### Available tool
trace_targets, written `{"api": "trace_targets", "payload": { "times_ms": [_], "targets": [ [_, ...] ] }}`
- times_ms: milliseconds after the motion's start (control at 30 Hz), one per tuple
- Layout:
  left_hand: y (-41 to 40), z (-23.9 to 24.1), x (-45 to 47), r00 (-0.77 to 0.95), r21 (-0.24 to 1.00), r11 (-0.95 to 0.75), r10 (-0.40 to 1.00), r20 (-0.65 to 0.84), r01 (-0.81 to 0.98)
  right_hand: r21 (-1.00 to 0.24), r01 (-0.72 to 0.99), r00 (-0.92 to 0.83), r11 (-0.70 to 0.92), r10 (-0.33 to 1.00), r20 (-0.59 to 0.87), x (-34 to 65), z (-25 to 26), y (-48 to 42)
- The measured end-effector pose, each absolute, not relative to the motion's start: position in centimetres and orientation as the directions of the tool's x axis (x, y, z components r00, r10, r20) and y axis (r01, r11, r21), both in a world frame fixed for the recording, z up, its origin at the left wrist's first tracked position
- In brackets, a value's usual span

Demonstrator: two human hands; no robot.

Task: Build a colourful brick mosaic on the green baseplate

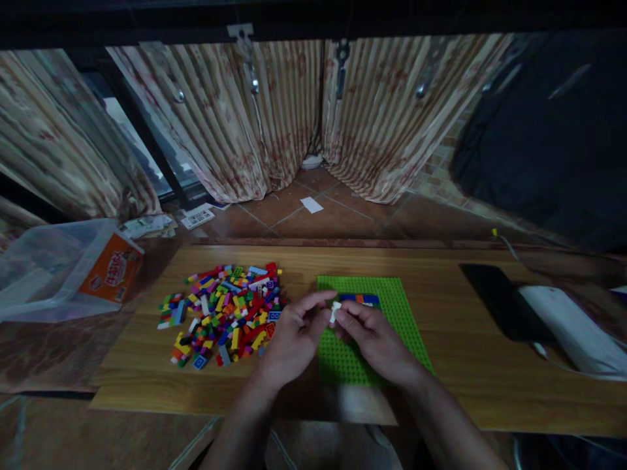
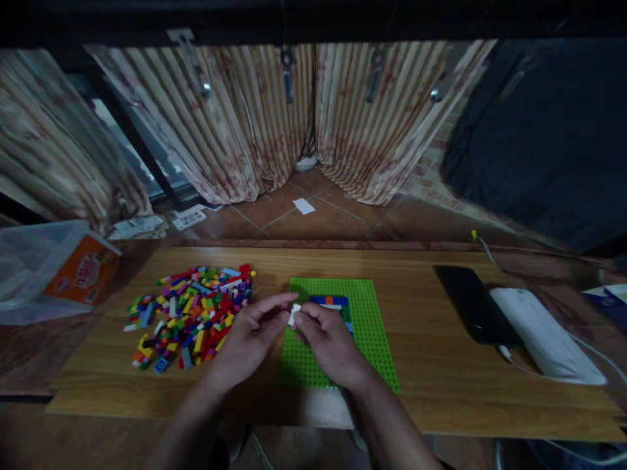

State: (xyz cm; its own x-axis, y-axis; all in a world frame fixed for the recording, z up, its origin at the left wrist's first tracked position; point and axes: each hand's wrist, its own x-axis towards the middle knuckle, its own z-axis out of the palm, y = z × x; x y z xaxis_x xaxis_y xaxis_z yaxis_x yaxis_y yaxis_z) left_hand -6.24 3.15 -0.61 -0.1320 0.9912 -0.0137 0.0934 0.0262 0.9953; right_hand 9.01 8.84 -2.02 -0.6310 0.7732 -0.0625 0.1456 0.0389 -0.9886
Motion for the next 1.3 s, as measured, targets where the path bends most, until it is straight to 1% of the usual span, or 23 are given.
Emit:
{"api": "trace_targets", "payload": {
  "times_ms": [100,167,367,467,533,633,700,733,800,933,1067,1200,1300],
  "targets": [
    [3.1,-0.5,-5.8,-0.034,0.999,-0.008,0.999,0.010,0.051,-0.991,0.063,-0.654,-0.122,0.745,-0.133,9.9,-1.6,9.4],
    [3.1,-0.3,-5.5,-0.001,0.997,-0.034,0.999,0.034,0.065,-0.982,0.035,-0.669,-0.185,0.726,-0.161,10.5,-1.2,9.7],
    [3.6,-0.2,-4.5,0.037,0.962,-0.139,0.990,0.134,0.236,-0.967,0.029,-0.668,-0.255,0.714,-0.208,11.9,-0.7,9.8],
    [4.1,-0.4,-3.9,0.027,0.931,-0.174,0.984,0.175,0.321,-0.967,0.064,-0.646,-0.245,0.729,-0.227,12.5,-0.7,10.0],
    [4.4,-0.7,-3.3,0.005,0.897,-0.169,0.983,0.183,0.408,-0.970,0.064,-0.561,-0.234,0.796,-0.229,13.1,-0.8,10.6],
    [4.9,-1.3,-2.2,-0.017,0.815,-0.157,0.980,0.200,0.558,-0.970,-0.042,-0.276,-0.241,0.936,-0.221,14.4,-0.9,12.0],
    [5.3,-1.8,-1.5,-0.009,0.767,-0.154,0.979,0.204,0.623,-0.966,-0.118,-0.087,-0.230,0.972,-0.220,15.3,-0.9,12.8],
    [5.5,-2.0,-1.1,-0.006,0.751,-0.152,0.979,0.203,0.642,-0.965,-0.145,-0.027,-0.221,0.975,-0.219,15.7,-0.9,13.1],
    [6.0,-2.5,-0.4,-0.009,0.729,-0.138,0.981,0.194,0.671,-0.961,-0.179,0.025,-0.210,0.976,-0.218,16.1,-0.8,13.5],
    [6.7,-3.5,0.5,-0.037,0.657,-0.107,0.979,0.202,0.746,-0.951,-0.205,-0.022,-0.231,0.973,-0.231,16.3,-0.6,13.3],
    [6.8,-3.8,0.8,-0.011,0.597,-0.134,0.972,0.234,0.791,-0.953,-0.197,-0.037,-0.232,0.973,-0.229,16.3,-0.7,13.1],
    [6.8,-3.7,1.0,-0.022,0.575,-0.114,0.974,0.224,0.810,-0.958,-0.170,-0.048,-0.231,0.973,-0.226,16.5,-0.8,13.0],
    [6.9,-3.7,1.1,-0.038,0.582,-0.101,0.975,0.221,0.807,-0.963,-0.140,-0.058,-0.230,0.973,-0.223,16.6,-0.9,12.9]
  ]
}}
